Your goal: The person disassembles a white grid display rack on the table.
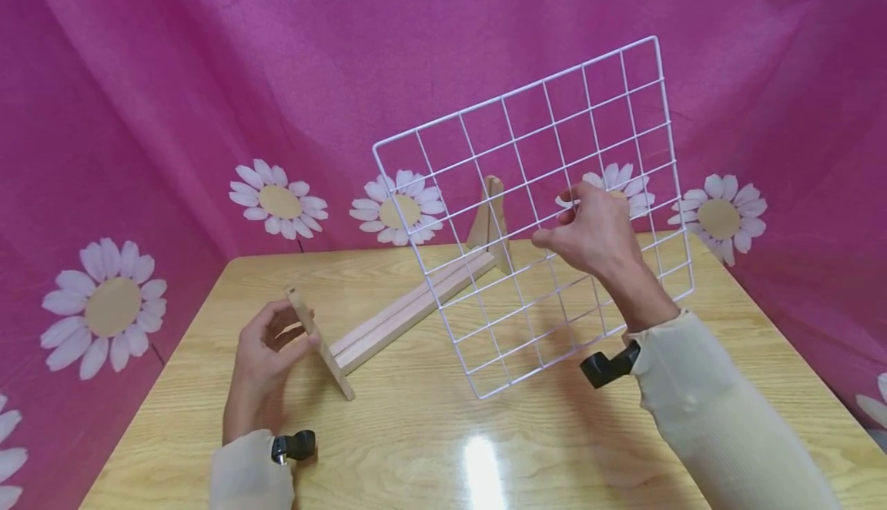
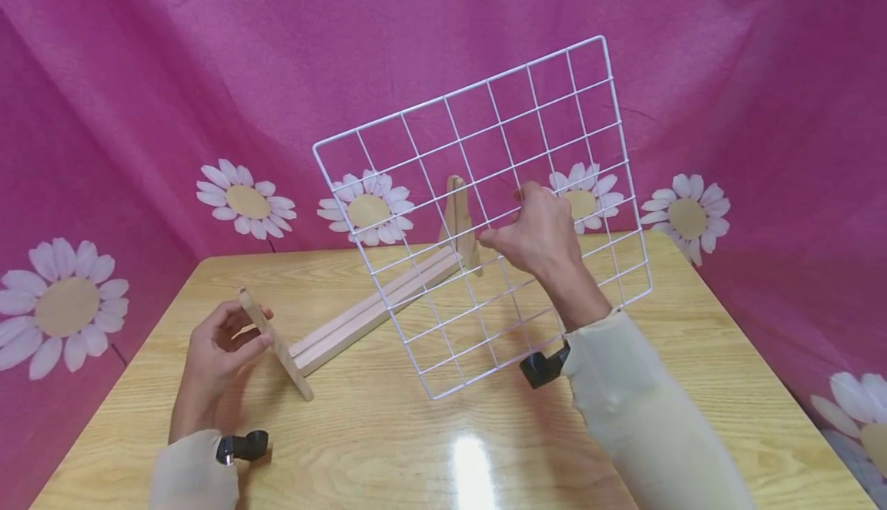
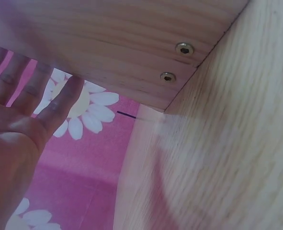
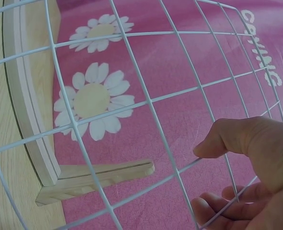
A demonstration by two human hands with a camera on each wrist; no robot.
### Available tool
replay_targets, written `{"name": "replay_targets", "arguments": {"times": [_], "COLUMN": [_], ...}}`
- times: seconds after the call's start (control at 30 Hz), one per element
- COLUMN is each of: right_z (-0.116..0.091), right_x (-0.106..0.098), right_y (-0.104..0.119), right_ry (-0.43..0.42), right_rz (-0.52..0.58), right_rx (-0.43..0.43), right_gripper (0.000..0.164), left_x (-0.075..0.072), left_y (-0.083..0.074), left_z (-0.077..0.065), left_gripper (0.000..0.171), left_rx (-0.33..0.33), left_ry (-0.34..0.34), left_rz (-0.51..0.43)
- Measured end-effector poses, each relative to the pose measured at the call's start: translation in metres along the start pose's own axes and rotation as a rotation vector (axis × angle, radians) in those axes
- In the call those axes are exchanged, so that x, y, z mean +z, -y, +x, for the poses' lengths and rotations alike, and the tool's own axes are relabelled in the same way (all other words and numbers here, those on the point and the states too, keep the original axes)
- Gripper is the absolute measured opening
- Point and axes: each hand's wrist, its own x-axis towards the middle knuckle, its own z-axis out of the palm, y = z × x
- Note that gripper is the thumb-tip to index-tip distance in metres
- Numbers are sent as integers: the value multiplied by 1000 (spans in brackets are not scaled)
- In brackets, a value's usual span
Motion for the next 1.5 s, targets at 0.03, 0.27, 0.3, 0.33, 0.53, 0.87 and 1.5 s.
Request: {"name": "replay_targets", "arguments": {"times": [0.03, 0.27, 0.3, 0.33, 0.53, 0.87, 1.5], "right_z": [0, 0, 0, 0, -1, -1, -3], "right_x": [0, -1, -1, -1, -1, 1, 2], "right_y": [0, -1, -1, -1, -3, -4, -7], "right_ry": [0, -1, 0, 1, 20, 23, 23], "right_rz": [-1, -10, -12, -13, -15, -16, -24], "right_rx": [0, -10, -10, -9, -2, -13, -15], "right_gripper": [58, 59, 59, 60, 62, 62, 63], "left_x": [0, 1, 1, 1, 0, -4, -7], "left_y": [0, -1, -1, -1, -1, 2, 11], "left_z": [-1, -4, -4, -4, -8, -13, -12], "left_gripper": [48, 47, 47, 47, 44, 35, 32], "left_rx": [2, 55, 64, 70, 76, 69, 63], "left_ry": [2, 0, 1, 5, 77, 209, 312], "left_rz": [-1, -8, -20, -26, -40, -60, -98]}}
